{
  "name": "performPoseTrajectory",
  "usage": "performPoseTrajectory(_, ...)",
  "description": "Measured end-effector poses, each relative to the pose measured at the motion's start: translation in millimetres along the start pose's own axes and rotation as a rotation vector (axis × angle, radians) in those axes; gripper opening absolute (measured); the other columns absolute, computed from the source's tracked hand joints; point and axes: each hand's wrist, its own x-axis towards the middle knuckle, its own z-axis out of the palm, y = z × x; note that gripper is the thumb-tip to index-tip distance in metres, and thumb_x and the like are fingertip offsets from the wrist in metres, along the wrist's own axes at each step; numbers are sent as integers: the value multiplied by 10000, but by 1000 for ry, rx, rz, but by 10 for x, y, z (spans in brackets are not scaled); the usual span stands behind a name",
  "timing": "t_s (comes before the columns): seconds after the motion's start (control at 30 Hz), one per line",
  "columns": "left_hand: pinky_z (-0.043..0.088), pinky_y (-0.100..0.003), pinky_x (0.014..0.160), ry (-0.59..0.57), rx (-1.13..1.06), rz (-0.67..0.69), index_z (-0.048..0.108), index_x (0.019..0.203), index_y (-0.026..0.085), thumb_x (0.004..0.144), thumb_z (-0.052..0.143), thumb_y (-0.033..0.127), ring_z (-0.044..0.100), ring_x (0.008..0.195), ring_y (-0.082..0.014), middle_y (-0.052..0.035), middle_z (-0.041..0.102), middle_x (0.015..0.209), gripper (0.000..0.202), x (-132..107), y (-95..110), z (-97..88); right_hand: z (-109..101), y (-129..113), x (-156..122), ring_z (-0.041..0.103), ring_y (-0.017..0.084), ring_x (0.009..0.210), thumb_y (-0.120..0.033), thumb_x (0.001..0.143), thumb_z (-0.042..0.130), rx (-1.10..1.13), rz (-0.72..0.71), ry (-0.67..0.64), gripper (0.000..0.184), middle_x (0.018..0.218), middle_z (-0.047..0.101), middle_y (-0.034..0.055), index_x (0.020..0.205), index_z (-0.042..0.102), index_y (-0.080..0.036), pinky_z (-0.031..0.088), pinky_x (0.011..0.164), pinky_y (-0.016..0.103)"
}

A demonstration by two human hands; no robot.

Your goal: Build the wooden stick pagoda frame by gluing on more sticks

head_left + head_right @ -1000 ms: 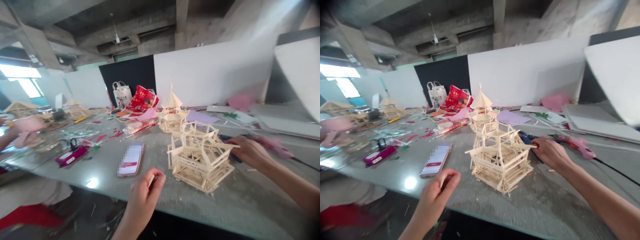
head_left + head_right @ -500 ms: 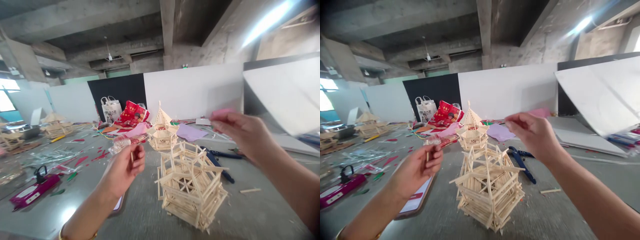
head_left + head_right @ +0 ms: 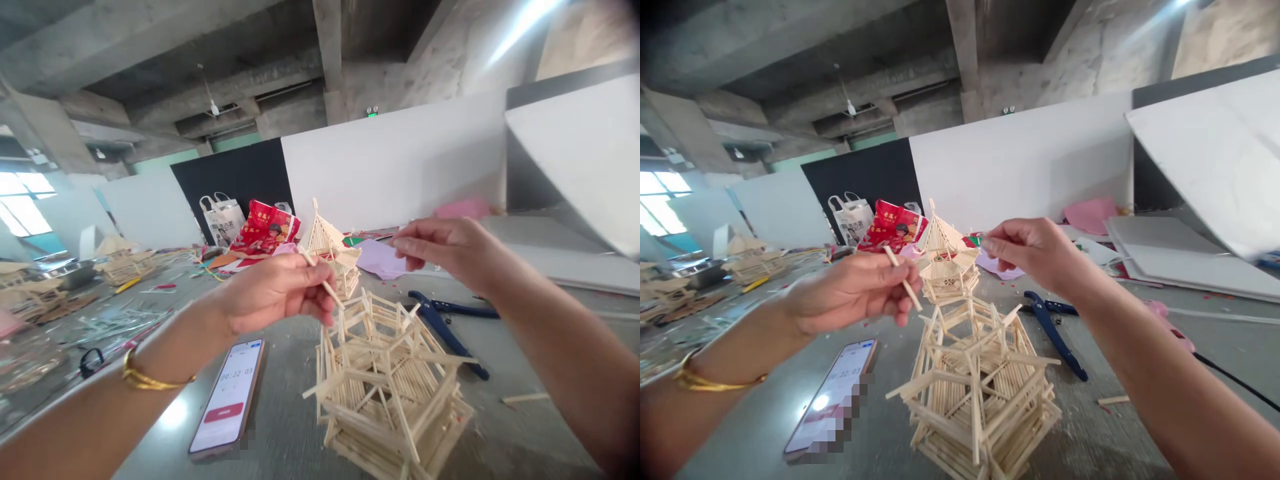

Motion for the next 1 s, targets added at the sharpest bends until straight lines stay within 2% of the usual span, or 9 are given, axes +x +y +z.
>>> performPoseTrajectory(0.13,460,-192,485,-74,123,-85,631,849,114,763,644,212,558,545,-87,-29,586,706,131,332,-7,81,122,83,61,564,127,592,-427,794,634,96,29,-117,227,732,638,6,854,673,-212,463,537,232)
performPoseTrajectory(0.2,366,-140,401,-72,198,-99,617,867,126,733,680,250,503,475,-48,-12,588,692,193,457,-87,99,173,61,53,565,125,589,-394,790,636,124,45,-169,207,705,628,-2,865,663,-202,464,541,229)
performPoseTrajectory(0.3,221,-140,336,-61,256,-100,583,838,129,706,700,311,382,380,-5,1,590,665,254,531,-199,116,219,41,31,567,123,612,-344,806,618,133,16,-231,181,701,618,-13,906,648,-196,459,556,225)
performPoseTrajectory(0.37,172,-150,326,-17,266,-87,540,865,140,695,703,328,332,350,0,9,594,642,301,508,-246,131,229,50,23,565,128,647,-330,819,606,77,-27,-248,185,728,618,-13,940,641,-195,453,578,231)
performPoseTrajectory(0.5,167,-141,318,77,345,-69,479,903,176,684,705,316,350,341,-13,13,622,635,344,388,-270,188,219,83,28,552,136,665,-323,828,592,-90,-73,-285,167,741,617,-18,927,652,-202,424,586,239)
performPoseTrajectory(0.67,185,-130,320,98,377,-60,577,869,157,723,661,318,362,344,-3,-8,646,677,232,270,-254,278,178,109,60,550,141,686,-373,837,583,-139,-83,-316,194,767,624,-20,907,666,-213,398,574,236)
performPoseTrajectory(0.83,198,-136,330,115,486,-39,643,871,167,761,624,385,361,329,9,-34,690,789,245,198,-315,311,117,144,81,562,148,713,-393,833,593,-88,-72,-305,236,804,635,2,929,666,-190,402,590,243)
performPoseTrajectory(0.9,235,-137,345,118,577,-23,659,871,179,759,624,419,372,329,5,-8,671,728,267,180,-337,310,97,158,85,562,148,695,-398,835,594,-78,-56,-299,250,774,630,6,936,663,-180,402,591,249)
performPoseTrajectory(1.0,268,-140,351,114,696,-12,677,864,196,757,623,449,400,330,-18,50,560,540,280,183,-333,304,75,167,83,553,150,676,-428,846,584,-91,-41,-291,279,742,619,11,931,657,-173,397,584,262)
